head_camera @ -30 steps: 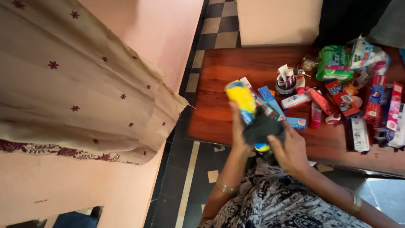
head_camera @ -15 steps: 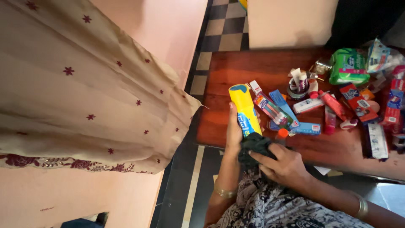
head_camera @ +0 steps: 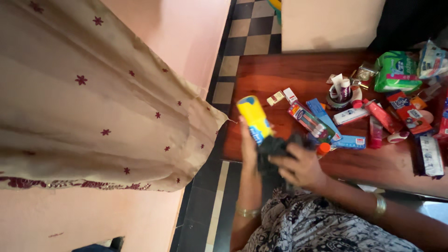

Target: The person wipes several cleaning and personal care bottles with a dark cloth and places them on a shelf. They handle bottles of oil, floor cleaner, and other containers one at a time, wiping each before moving it to the shelf.

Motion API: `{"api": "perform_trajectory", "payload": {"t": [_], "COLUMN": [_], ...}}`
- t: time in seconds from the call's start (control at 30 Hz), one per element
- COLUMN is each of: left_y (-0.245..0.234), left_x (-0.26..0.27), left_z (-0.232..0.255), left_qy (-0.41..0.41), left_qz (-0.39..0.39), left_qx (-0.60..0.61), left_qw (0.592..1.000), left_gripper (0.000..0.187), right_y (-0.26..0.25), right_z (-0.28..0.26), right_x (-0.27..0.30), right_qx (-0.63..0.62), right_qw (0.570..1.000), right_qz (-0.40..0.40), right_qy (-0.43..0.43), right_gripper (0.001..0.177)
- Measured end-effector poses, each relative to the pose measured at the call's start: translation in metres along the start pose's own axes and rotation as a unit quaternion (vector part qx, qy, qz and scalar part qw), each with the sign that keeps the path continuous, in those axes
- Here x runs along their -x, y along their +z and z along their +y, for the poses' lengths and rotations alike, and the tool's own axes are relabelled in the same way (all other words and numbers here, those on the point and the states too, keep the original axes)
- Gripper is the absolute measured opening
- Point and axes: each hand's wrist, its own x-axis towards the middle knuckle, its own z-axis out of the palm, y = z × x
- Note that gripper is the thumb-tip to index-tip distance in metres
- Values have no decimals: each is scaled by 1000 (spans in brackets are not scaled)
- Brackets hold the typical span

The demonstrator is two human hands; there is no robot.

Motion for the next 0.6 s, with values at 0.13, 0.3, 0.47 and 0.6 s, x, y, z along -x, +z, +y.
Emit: {"api": "perform_trajectory", "payload": {"t": [0.13, 0.3, 0.47, 0.6], "left_y": [-18, -23, -38, -60], "left_x": [-5, -3, -4, -15], "left_z": [17, 40, 44, 18], "left_qy": [80, 114, 110, 55], "left_qz": [111, 201, 159, 187], "left_qx": [25, 32, 33, -14], "left_qw": [990, 972, 981, 981], "left_gripper": [71, 68, 69, 69], "right_y": [33, 74, 99, 96], "right_z": [21, 64, 85, 82], "right_x": [33, 33, 32, 42], "right_qx": [-68, 41, 147, 32], "right_qw": [991, 987, 972, 959], "right_qz": [-87, -121, -164, -155], "right_qy": [-73, -97, 86, 234], "right_gripper": [45, 39, 50, 60]}}
